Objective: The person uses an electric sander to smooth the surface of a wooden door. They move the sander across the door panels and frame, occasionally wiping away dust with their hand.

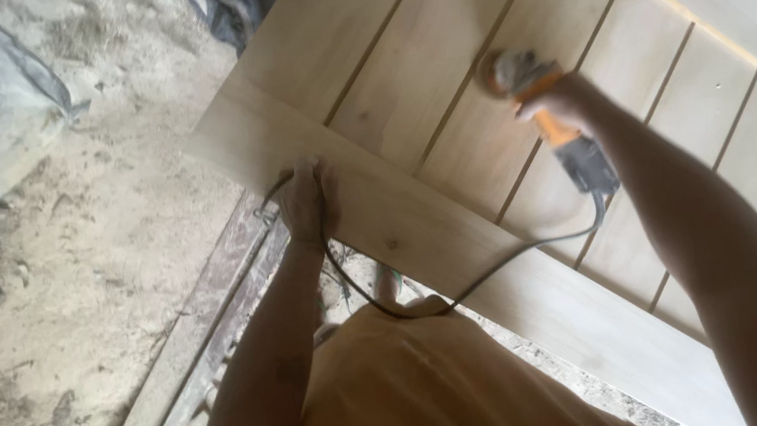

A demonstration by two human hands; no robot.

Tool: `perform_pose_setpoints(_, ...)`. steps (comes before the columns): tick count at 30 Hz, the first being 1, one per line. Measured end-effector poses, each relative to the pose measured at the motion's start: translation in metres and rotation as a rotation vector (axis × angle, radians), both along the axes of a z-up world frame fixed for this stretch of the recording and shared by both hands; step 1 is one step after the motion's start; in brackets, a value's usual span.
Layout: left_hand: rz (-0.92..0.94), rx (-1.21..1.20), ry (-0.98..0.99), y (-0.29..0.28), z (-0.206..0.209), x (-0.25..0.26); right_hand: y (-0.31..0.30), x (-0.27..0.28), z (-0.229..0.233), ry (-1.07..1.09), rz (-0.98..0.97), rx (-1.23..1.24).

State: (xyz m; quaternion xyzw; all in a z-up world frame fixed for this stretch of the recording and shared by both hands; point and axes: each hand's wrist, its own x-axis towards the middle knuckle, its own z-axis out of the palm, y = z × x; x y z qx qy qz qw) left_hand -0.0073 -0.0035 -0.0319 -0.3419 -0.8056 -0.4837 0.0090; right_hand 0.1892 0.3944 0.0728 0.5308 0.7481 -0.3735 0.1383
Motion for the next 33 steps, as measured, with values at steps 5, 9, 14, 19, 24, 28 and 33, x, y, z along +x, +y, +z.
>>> perform_pose_setpoints(5,0.05,-0.03,0.037,0.009,0.009,-0.002,0.052,-0.02,0.01,0.098,-0.149,0.008)
perform_pose_setpoints(9,0.048,0.032,0.018,0.012,0.014,-0.002,0.083,-0.04,0.006,0.141,-0.184,-0.043)
perform_pose_setpoints(14,0.062,0.086,-0.028,0.01,0.019,-0.002,0.06,-0.036,-0.019,0.164,0.046,-0.097)
perform_pose_setpoints(19,0.047,0.021,-0.611,0.007,0.058,-0.018,-0.02,-0.024,-0.007,-0.067,0.38,0.024)
perform_pose_setpoints(24,-0.169,-0.269,-0.33,-0.034,0.115,-0.009,-0.076,0.003,0.017,-0.203,0.369,0.033)
perform_pose_setpoints(28,-0.284,-0.59,-0.193,-0.091,0.118,0.004,-0.076,0.035,0.011,-0.183,0.424,0.078)
perform_pose_setpoints(33,-0.28,-0.997,-0.233,-0.143,0.067,0.021,-0.016,0.056,-0.007,-0.064,0.08,0.06)
